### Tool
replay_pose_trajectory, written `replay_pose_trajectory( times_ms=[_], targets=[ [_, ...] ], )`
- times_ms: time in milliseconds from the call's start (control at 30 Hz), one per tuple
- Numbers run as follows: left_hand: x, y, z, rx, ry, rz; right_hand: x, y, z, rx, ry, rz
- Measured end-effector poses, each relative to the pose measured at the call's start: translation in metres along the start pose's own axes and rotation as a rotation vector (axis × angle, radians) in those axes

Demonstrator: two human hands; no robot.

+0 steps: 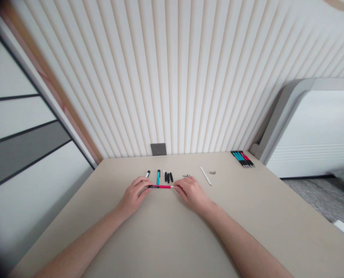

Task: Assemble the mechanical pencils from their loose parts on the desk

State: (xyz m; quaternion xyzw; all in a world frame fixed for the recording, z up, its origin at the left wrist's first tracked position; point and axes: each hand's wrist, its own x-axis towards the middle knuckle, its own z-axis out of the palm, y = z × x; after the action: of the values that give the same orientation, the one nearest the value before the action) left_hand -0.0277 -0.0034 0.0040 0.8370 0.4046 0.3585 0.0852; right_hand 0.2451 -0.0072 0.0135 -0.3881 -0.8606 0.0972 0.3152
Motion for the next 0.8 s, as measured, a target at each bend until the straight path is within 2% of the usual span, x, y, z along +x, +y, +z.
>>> replay_pose_trajectory(
  times_ms=[367,533,700,800],
  targets=[
    [0.002,0.002,0.001,-0.021,0.024,-0.013,-0.001,0.000,0.001,-0.001,0.008,0.017],
    [0.002,0.002,0.000,-0.025,0.041,-0.029,0.001,0.001,-0.009,-0.008,0.052,0.046],
    [0.005,0.006,-0.004,-0.039,0.095,-0.062,0.001,0.027,-0.017,-0.098,0.176,0.139],
    [0.006,0.008,-0.004,-0.039,0.123,-0.075,-0.002,0.046,-0.011,-0.182,0.170,0.200]
  ],
)
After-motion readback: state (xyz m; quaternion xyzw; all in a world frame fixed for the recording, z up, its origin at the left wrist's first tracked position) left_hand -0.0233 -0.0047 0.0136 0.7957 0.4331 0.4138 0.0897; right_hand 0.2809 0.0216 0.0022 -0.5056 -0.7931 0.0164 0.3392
